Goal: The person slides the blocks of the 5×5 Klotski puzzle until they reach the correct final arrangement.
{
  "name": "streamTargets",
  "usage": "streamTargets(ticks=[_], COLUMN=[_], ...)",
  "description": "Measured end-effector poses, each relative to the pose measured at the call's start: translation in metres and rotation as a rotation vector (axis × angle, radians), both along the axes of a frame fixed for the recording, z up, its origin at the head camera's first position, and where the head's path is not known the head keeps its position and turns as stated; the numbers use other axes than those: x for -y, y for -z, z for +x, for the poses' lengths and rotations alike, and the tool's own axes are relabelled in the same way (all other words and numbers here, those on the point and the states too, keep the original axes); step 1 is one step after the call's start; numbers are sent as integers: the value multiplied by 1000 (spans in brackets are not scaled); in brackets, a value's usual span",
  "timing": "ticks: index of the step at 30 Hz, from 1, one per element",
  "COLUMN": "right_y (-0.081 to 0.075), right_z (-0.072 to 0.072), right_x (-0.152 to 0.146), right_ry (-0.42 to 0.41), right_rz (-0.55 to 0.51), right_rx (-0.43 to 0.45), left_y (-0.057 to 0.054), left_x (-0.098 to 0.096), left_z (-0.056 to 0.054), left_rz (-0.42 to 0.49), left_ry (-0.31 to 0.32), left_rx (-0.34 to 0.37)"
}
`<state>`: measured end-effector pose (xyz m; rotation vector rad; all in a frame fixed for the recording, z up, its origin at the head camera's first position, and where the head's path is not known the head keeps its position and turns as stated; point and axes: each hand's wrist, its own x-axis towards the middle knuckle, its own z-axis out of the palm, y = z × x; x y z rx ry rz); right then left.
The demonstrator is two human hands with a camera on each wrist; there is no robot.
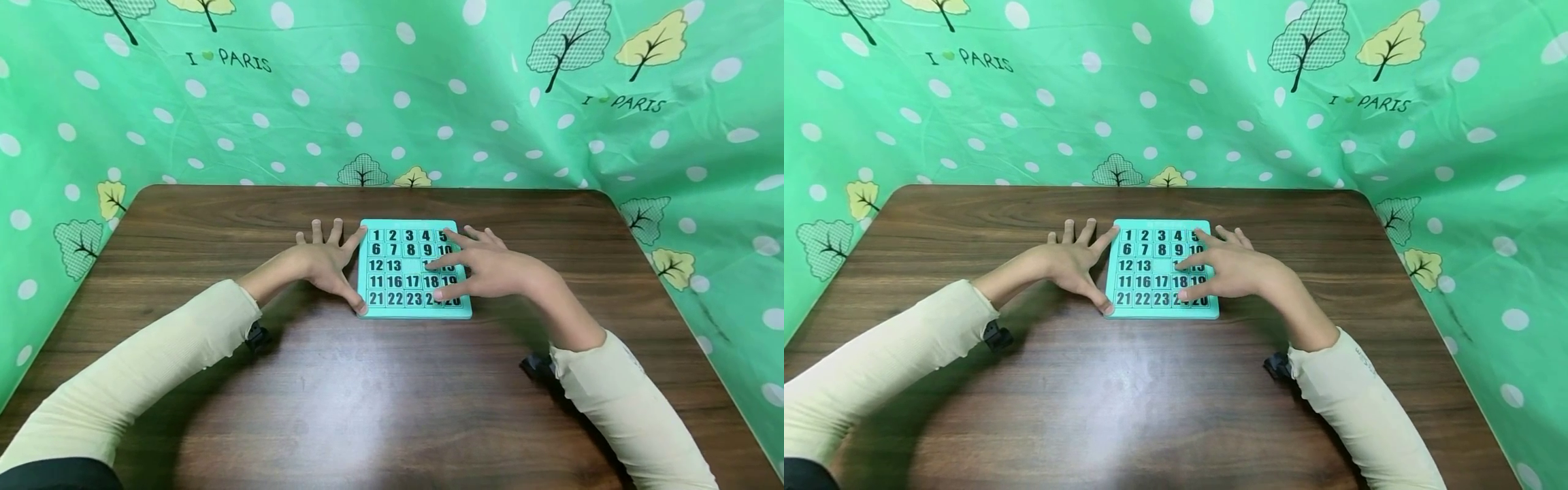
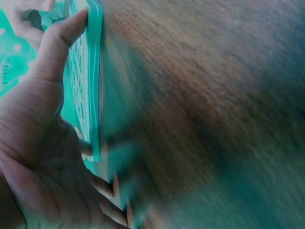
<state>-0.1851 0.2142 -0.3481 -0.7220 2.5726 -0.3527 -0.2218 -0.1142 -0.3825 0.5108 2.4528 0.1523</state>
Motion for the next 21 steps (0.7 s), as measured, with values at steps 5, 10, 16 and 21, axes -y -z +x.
streamTargets(ticks=[5, 10, 16, 21], right_y=[0, 2, 8, 7], right_z=[-2, -6, -7, -6], right_x=[-3, 14, 40, 34], right_ry=[-10, -57, -117, -93], right_rz=[-15, -11, 4, 19], right_rx=[-18, -56, -6, 14], left_y=[-8, -8, 4, 2], left_x=[-1, 0, 1, -1], left_z=[4, 4, -1, 1], left_rz=[9, 7, -8, -3], left_ry=[-1, -4, -12, -7], left_rx=[16, 15, -9, -7])
